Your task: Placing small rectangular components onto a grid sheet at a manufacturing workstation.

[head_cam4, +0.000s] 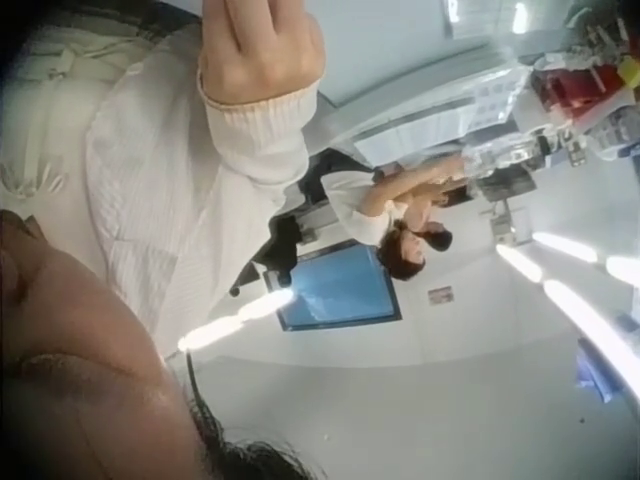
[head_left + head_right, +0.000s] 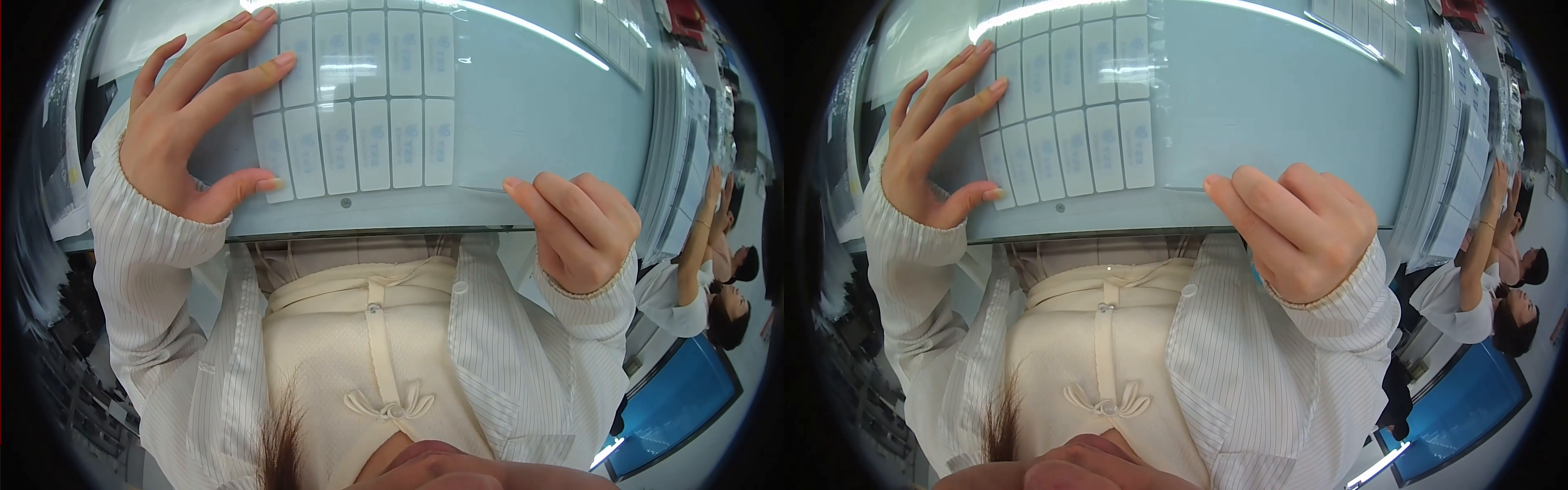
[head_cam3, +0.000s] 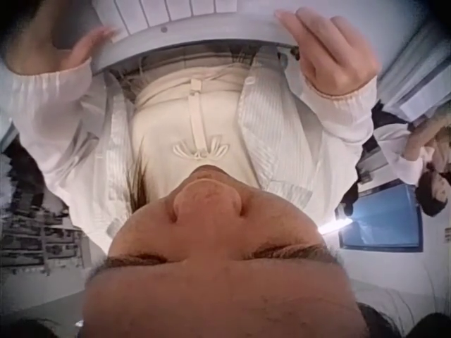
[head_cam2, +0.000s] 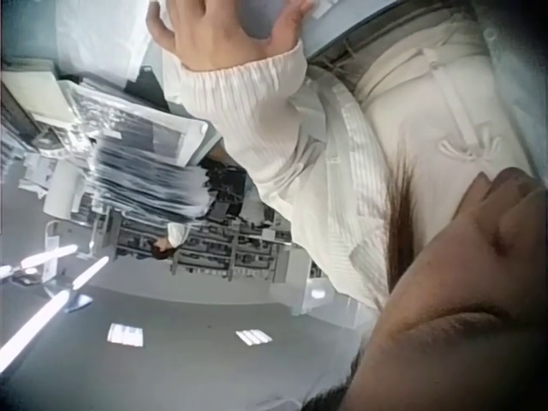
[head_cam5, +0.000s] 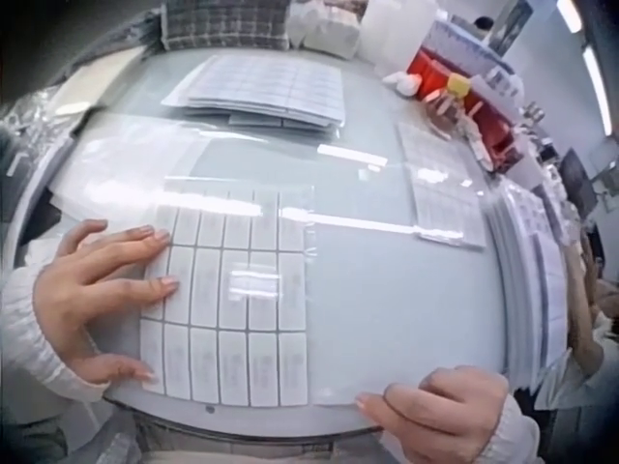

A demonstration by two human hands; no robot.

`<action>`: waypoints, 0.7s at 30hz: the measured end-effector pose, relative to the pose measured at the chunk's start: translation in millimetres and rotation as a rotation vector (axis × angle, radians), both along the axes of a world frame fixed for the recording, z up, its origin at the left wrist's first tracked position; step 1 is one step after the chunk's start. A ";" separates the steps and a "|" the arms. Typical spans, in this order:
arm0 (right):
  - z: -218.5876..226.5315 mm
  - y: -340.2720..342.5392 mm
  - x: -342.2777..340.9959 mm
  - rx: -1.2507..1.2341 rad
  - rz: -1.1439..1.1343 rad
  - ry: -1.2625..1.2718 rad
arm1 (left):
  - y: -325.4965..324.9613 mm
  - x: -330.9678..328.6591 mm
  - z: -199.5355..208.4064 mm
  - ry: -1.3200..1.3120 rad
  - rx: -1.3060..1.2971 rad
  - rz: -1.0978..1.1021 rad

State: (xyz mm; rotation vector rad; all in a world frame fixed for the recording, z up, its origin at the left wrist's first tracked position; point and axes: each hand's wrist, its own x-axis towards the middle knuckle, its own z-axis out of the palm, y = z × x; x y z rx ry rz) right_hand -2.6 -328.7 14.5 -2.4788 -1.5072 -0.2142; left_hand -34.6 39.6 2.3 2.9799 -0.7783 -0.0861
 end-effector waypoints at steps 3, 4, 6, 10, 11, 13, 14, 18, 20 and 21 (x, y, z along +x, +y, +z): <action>-0.7 -1.0 -3.0 -0.023 -0.027 0.018 | -1.4 7.1 -11.2 -0.003 -0.042 -0.026; 1.3 -0.7 -2.4 -0.024 -0.030 0.048 | -0.2 5.5 -9.5 -0.006 -0.034 -0.023; 6.9 -4.4 0.5 0.026 -0.044 0.076 | 2.4 2.5 -8.2 -0.011 -0.046 -0.030; -1.7 -6.3 -2.0 0.394 -0.289 0.019 | -3.2 0.5 -6.7 -0.042 -0.153 -0.068; -0.9 -7.3 -1.6 0.401 -0.328 0.025 | -7.1 -3.8 -6.0 -0.023 -0.200 -0.053; -9.7 -3.4 0.8 0.433 -0.344 0.041 | -16.2 -7.8 1.1 -0.001 -0.240 -0.081; -14.9 -0.6 0.8 0.462 -0.356 0.060 | -19.8 -9.4 3.0 -0.007 -0.241 -0.091; -7.1 14.6 -11.4 0.295 -0.562 0.291 | -26.4 -15.9 5.1 -0.026 -0.186 -0.138; -15.8 25.2 -12.2 0.402 -0.571 0.276 | -21.9 -13.2 6.1 -0.004 -0.146 -0.116; -15.9 29.1 -11.8 0.404 -0.595 0.261 | -22.6 -8.0 5.7 -0.010 -0.146 -0.118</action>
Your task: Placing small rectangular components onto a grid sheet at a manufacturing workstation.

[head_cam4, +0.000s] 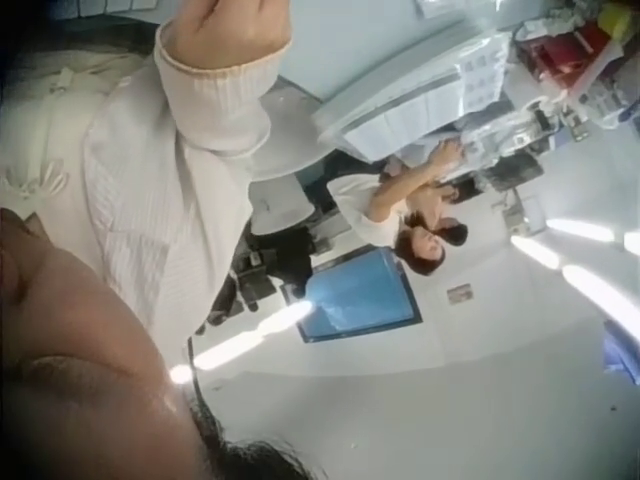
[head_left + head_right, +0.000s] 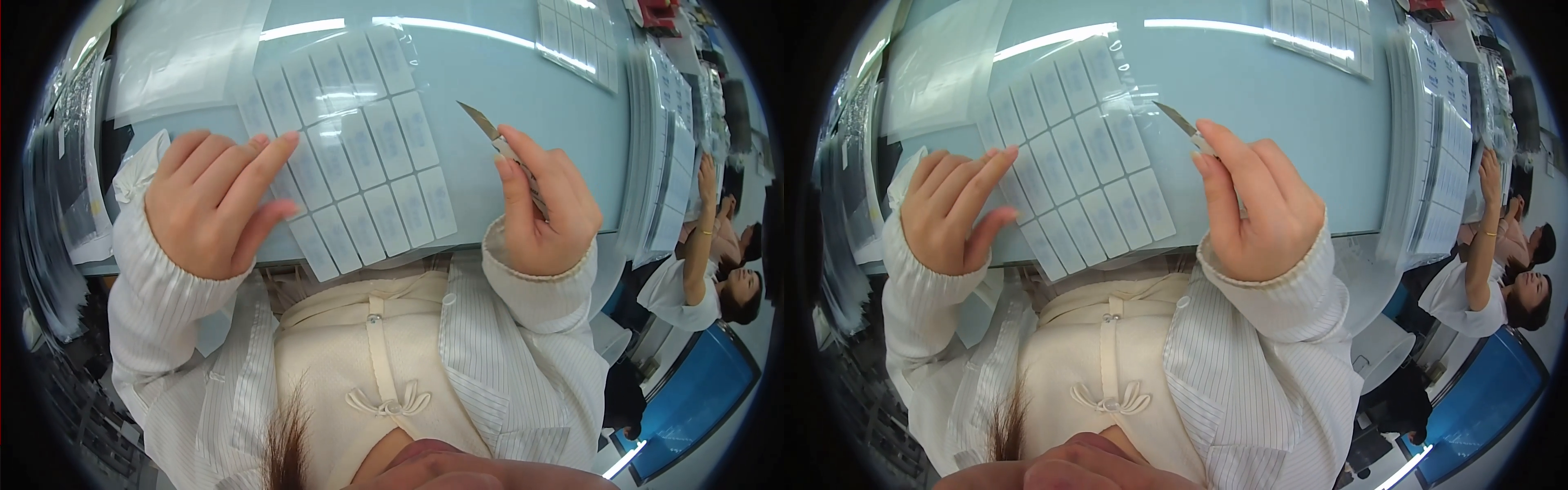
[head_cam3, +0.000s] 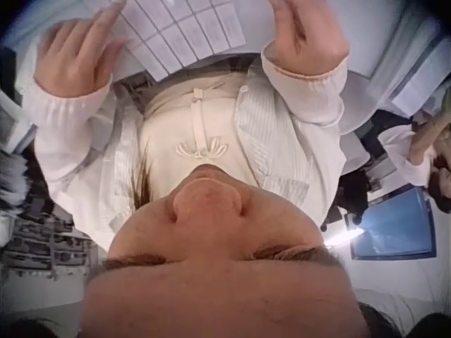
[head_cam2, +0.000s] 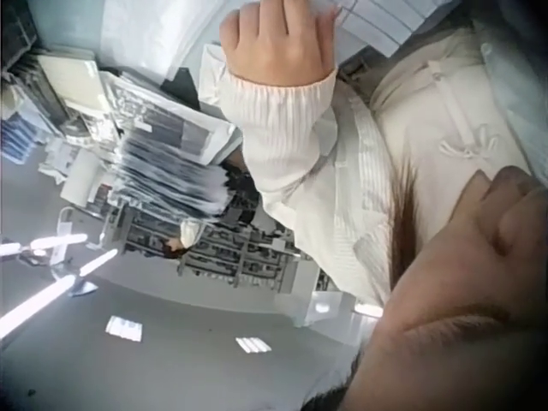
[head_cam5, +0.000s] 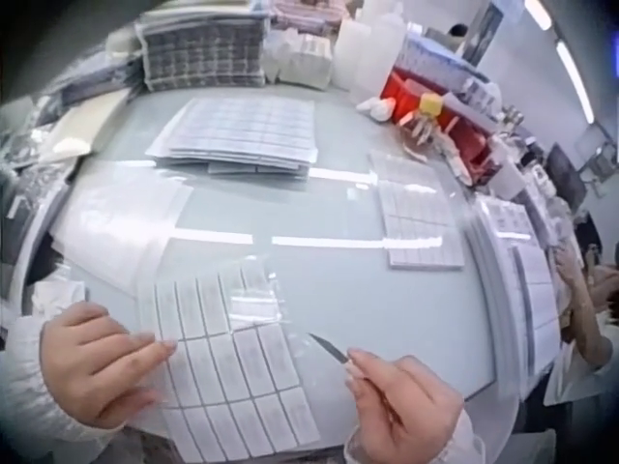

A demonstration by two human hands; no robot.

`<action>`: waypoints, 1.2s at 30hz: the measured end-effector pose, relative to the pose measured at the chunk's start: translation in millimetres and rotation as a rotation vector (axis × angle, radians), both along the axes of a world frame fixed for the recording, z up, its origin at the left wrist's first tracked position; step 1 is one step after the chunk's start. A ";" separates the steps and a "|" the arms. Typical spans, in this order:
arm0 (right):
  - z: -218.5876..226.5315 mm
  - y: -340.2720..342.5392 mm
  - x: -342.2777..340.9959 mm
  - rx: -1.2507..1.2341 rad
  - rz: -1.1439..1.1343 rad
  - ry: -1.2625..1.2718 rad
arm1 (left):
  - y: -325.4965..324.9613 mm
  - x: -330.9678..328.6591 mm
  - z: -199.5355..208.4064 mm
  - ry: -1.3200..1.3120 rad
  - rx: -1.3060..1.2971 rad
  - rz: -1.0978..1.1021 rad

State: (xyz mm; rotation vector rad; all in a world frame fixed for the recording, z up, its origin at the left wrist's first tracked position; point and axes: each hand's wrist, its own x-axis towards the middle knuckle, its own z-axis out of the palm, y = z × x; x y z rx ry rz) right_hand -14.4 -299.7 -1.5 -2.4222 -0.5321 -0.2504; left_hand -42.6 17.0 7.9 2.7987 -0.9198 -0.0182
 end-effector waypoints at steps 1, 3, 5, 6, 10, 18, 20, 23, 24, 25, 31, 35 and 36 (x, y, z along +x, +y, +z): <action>0.9 3.6 2.5 0.007 -0.011 -0.007 | 0.0 5.2 2.7 -0.053 0.052 -0.017; -1.5 5.6 7.0 -0.004 -0.027 -0.043 | -6.7 25.5 -2.8 -0.110 0.094 -0.042; 2.3 8.4 10.7 -0.009 -0.043 -0.073 | -22.6 49.3 -0.5 -0.161 -0.035 -0.120; 2.9 10.5 13.3 -0.019 -0.029 -0.070 | -25.1 54.9 -1.6 -0.165 -0.028 -0.115; 11.1 18.5 18.0 -0.011 -0.013 -0.044 | -30.1 64.0 -7.1 -0.028 -0.082 -0.171; 2.5 45.7 43.2 -0.043 0.075 -0.092 | -38.5 64.2 -4.3 0.104 -0.063 -0.083; -0.8 53.0 45.9 -0.056 0.108 -0.081 | -37.4 61.2 -3.0 0.109 -0.059 -0.079; -5.4 57.4 47.4 -0.075 0.124 -0.042 | -37.5 63.0 -5.4 0.106 -0.075 -0.086; -6.8 57.4 46.6 -0.084 0.121 -0.040 | -38.4 64.2 -6.4 0.097 -0.089 -0.094; -7.5 58.5 46.2 -0.088 0.122 -0.038 | -38.2 64.7 -6.4 0.101 -0.094 -0.087; -9.0 63.3 46.7 -0.107 0.136 -0.024 | -35.4 63.3 -9.3 0.099 -0.106 -0.086; -11.5 63.4 48.6 -0.115 0.134 -0.048 | -35.6 64.8 -10.7 0.077 -0.106 -0.098; -11.0 63.0 48.5 -0.131 0.135 -0.049 | -36.0 65.0 -10.8 0.070 -0.104 -0.098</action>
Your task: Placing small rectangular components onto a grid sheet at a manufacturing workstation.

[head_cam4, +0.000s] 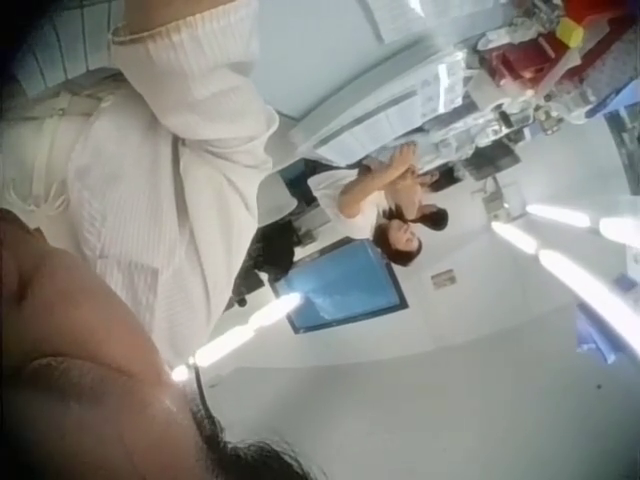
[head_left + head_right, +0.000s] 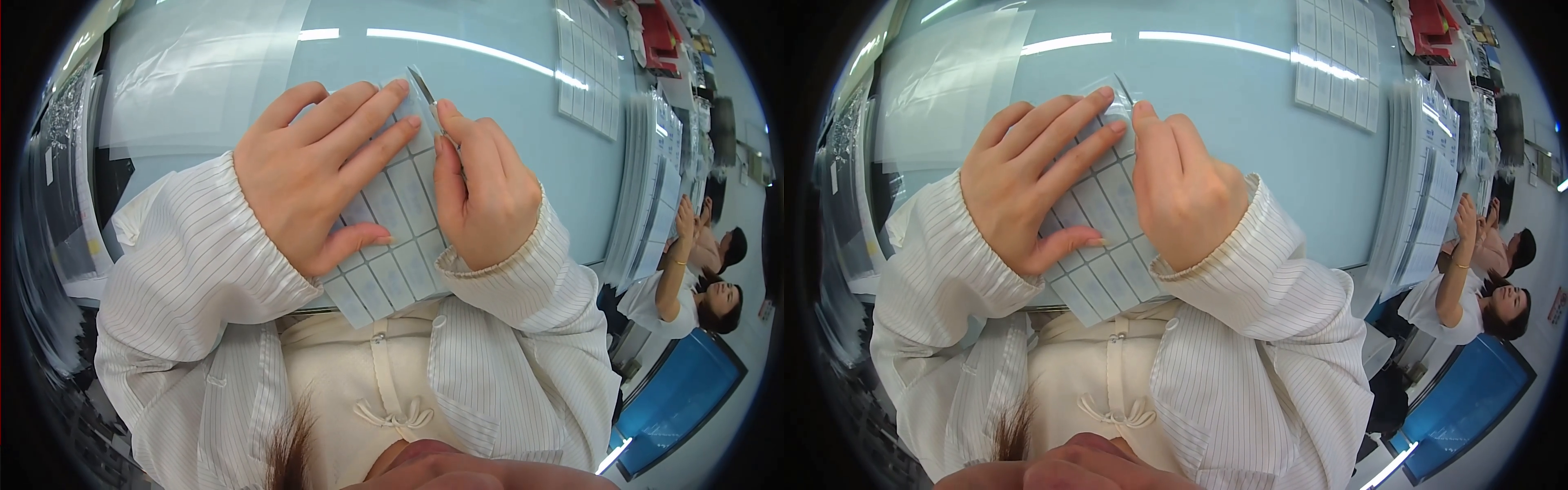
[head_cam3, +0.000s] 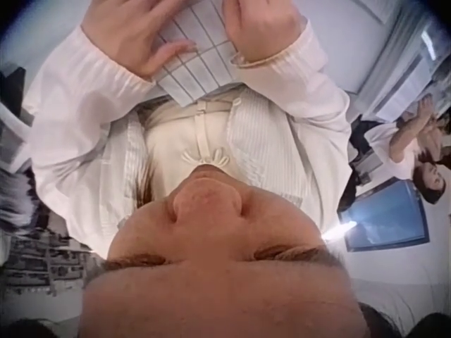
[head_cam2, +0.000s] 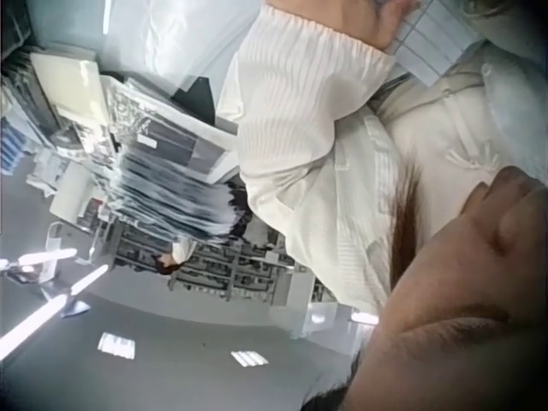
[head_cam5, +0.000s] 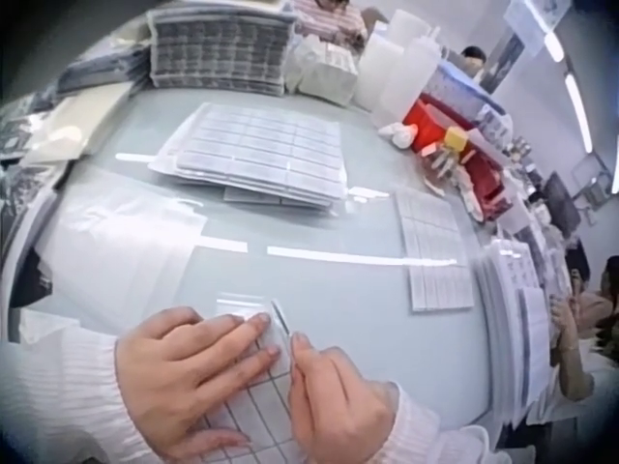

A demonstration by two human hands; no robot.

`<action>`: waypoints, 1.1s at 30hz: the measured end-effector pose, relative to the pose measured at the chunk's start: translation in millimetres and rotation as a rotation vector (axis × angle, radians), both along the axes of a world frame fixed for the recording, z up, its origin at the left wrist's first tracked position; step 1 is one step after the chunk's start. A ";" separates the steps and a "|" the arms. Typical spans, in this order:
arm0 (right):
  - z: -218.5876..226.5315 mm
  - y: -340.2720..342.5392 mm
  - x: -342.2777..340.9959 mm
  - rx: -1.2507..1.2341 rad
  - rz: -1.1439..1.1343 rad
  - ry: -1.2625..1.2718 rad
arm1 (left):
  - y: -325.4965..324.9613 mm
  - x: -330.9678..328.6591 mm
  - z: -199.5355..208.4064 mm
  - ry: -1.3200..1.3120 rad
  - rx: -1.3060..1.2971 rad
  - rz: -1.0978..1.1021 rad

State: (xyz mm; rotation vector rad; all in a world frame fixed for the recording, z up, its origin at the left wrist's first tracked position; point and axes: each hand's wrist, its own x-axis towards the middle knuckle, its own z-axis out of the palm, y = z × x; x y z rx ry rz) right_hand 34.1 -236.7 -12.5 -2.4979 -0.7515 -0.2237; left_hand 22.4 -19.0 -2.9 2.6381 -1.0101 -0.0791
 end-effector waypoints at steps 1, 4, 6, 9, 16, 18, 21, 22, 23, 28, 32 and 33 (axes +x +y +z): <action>-0.3 0.3 -0.2 -0.011 0.004 0.000 | 0.1 -0.8 0.2 0.001 0.002 0.003; -1.5 -0.9 -0.5 -0.011 0.032 -0.001 | -0.4 -2.0 0.5 -0.009 0.005 0.006; -6.1 -4.2 2.1 -0.028 0.065 -0.029 | -1.2 -1.5 -0.2 -0.020 0.003 0.012; -6.3 -5.9 2.3 -0.035 0.111 -0.050 | -1.1 -2.2 -0.3 -0.025 0.002 0.022; 5.8 -8.1 -8.0 -0.013 0.045 0.034 | -1.9 -2.6 0.5 -0.021 0.008 0.036; 8.1 -11.8 -11.4 -0.013 0.042 0.037 | -2.2 -2.3 0.6 -0.021 0.004 0.039; 10.3 -17.6 -18.1 -0.024 0.054 0.060 | -1.7 -4.8 0.6 -0.027 0.030 0.060; 11.6 -20.2 -21.4 -0.047 0.055 0.077 | -2.0 -4.2 -0.5 -0.027 0.026 0.053; 13.2 -22.4 -24.6 -0.050 0.049 0.077 | -2.2 -3.6 -1.6 -0.030 0.021 0.053; 21.0 -33.7 -43.3 -0.047 0.042 0.135 | -1.4 -5.0 0.4 -0.051 0.032 0.061; 19.7 -50.6 -57.0 -0.047 0.100 0.132 | -1.8 -3.5 -3.6 -0.071 0.051 0.057; 21.6 -52.0 -61.9 -0.051 0.073 0.149 | -1.8 -3.6 -4.0 -0.077 0.058 0.059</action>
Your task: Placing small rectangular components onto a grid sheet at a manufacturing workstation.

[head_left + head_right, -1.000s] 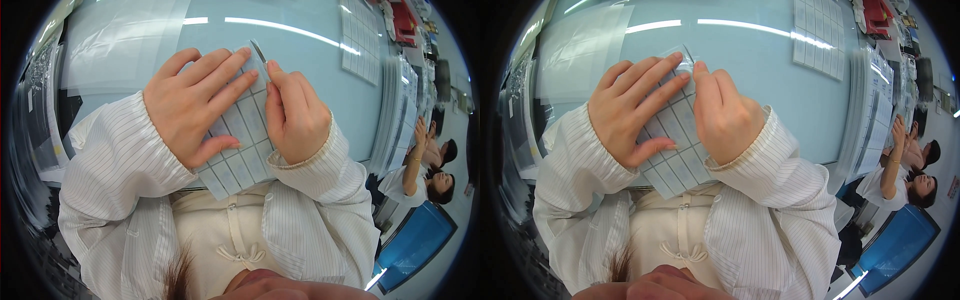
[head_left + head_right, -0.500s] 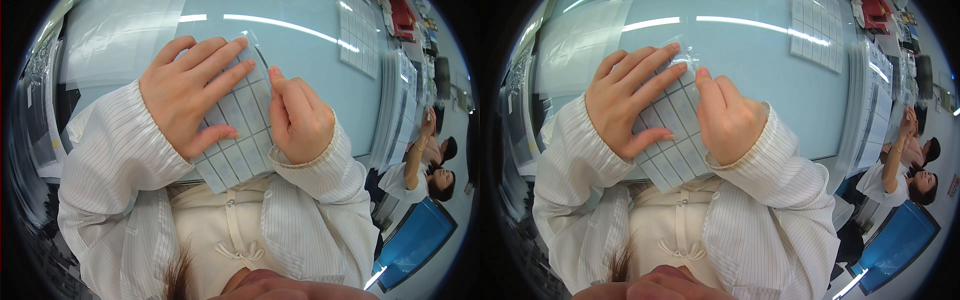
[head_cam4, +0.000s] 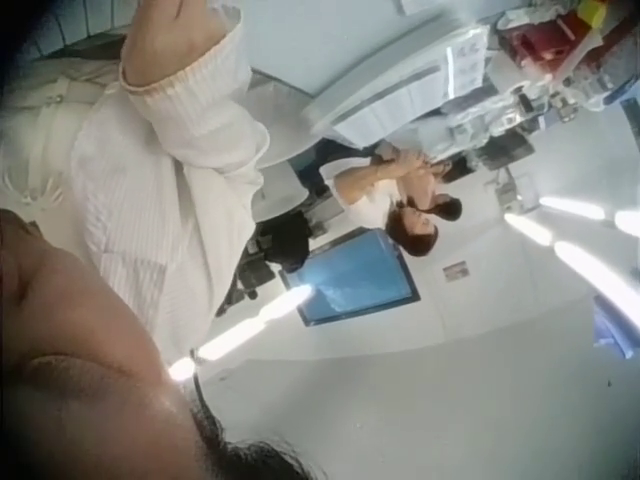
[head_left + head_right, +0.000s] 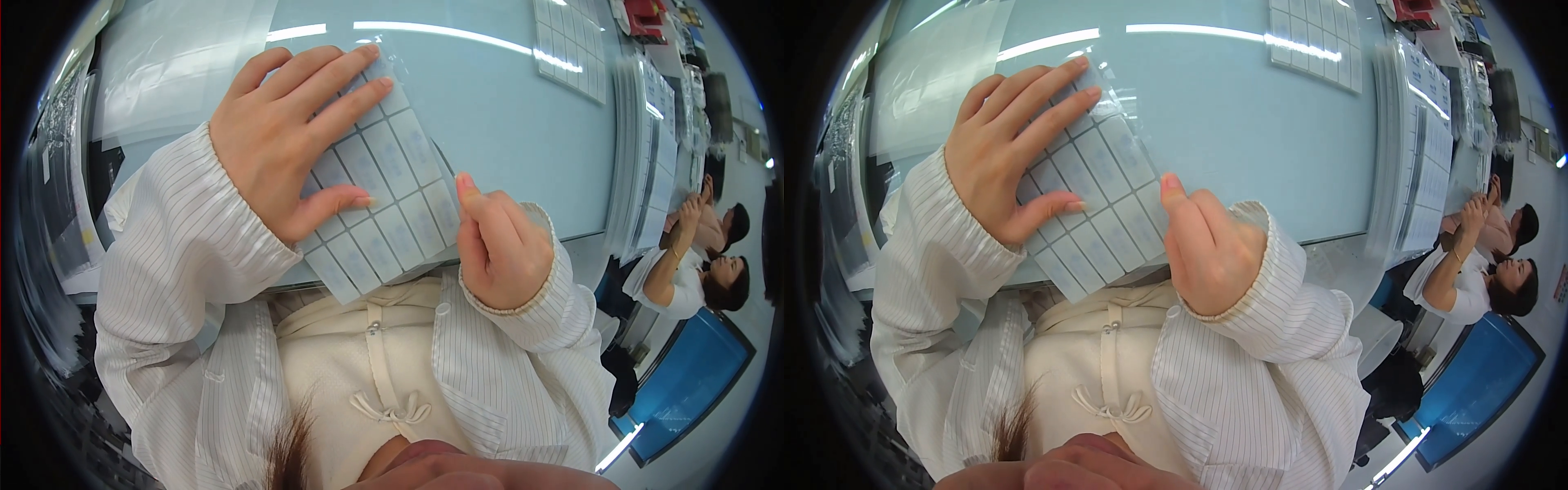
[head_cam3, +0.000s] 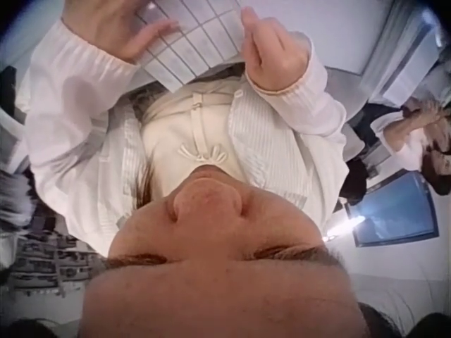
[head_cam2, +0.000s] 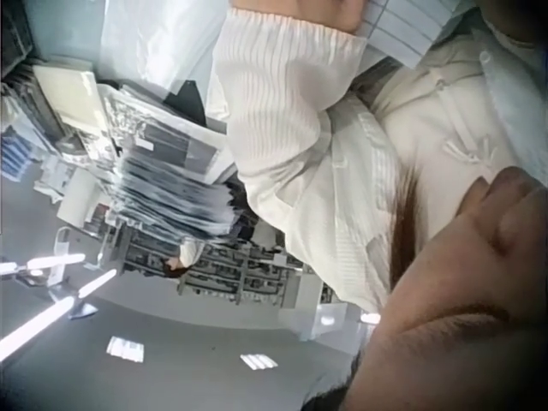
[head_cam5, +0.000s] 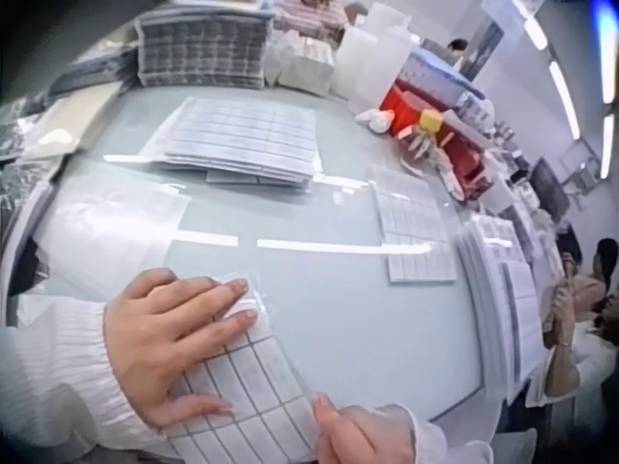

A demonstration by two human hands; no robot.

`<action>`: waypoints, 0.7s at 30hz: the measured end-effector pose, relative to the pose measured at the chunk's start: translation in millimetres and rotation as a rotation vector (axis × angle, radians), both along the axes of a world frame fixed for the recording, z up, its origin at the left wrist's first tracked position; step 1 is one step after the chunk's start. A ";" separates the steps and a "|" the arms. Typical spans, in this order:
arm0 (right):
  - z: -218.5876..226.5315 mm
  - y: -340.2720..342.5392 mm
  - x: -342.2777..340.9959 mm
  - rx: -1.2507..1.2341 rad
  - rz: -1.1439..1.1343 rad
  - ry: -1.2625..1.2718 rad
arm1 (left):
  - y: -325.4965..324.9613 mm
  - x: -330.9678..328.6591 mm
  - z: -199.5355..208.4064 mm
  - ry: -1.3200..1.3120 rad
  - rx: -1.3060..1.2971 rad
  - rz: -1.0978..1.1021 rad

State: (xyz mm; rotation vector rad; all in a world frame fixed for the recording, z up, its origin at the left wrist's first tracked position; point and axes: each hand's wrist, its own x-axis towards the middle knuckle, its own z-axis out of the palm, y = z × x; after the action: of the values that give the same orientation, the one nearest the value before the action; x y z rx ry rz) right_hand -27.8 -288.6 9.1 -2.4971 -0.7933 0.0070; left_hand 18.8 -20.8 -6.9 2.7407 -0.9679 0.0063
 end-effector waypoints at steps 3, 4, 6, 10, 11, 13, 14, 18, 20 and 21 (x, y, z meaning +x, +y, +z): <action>8.1 -2.7 -12.6 -0.027 -0.021 0.024 | 3.5 -3.6 0.7 -0.013 0.006 0.016; 8.5 -5.5 -16.2 -0.036 -0.019 0.034 | 3.3 -3.4 0.3 -0.018 0.007 0.010; 8.4 -10.1 -22.9 -0.024 -0.032 0.038 | 3.3 -2.7 -0.6 -0.020 0.006 0.021; 13.6 -19.0 -38.0 -0.062 -0.043 0.058 | 3.9 -2.5 -2.5 -0.047 0.010 0.017; 14.6 -21.4 -42.6 -0.062 -0.048 0.053 | 4.5 -2.6 -2.4 -0.054 0.014 0.018; 14.2 -26.5 -51.5 -0.046 -0.036 0.058 | 4.9 -3.0 -2.3 -0.068 0.016 0.013; 14.5 -28.7 -54.9 -0.047 -0.042 0.052 | 4.7 -3.2 -2.4 -0.076 0.028 0.020; 12.8 -33.9 -63.2 -0.053 -0.067 0.059 | 4.6 -3.6 -3.8 -0.097 0.050 0.032; 12.2 -34.0 -64.7 -0.040 -0.072 0.049 | 5.8 -3.7 -5.4 -0.104 0.063 0.034; 12.9 -33.7 -65.2 -0.051 -0.067 0.056 | 6.1 -3.6 -5.8 -0.106 0.073 0.037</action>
State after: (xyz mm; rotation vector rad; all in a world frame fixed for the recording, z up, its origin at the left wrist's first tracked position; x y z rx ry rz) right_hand -93.0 -322.4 22.0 -2.5585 -0.6948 0.0738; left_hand 15.2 -14.7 -12.7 2.8499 -0.9618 0.1259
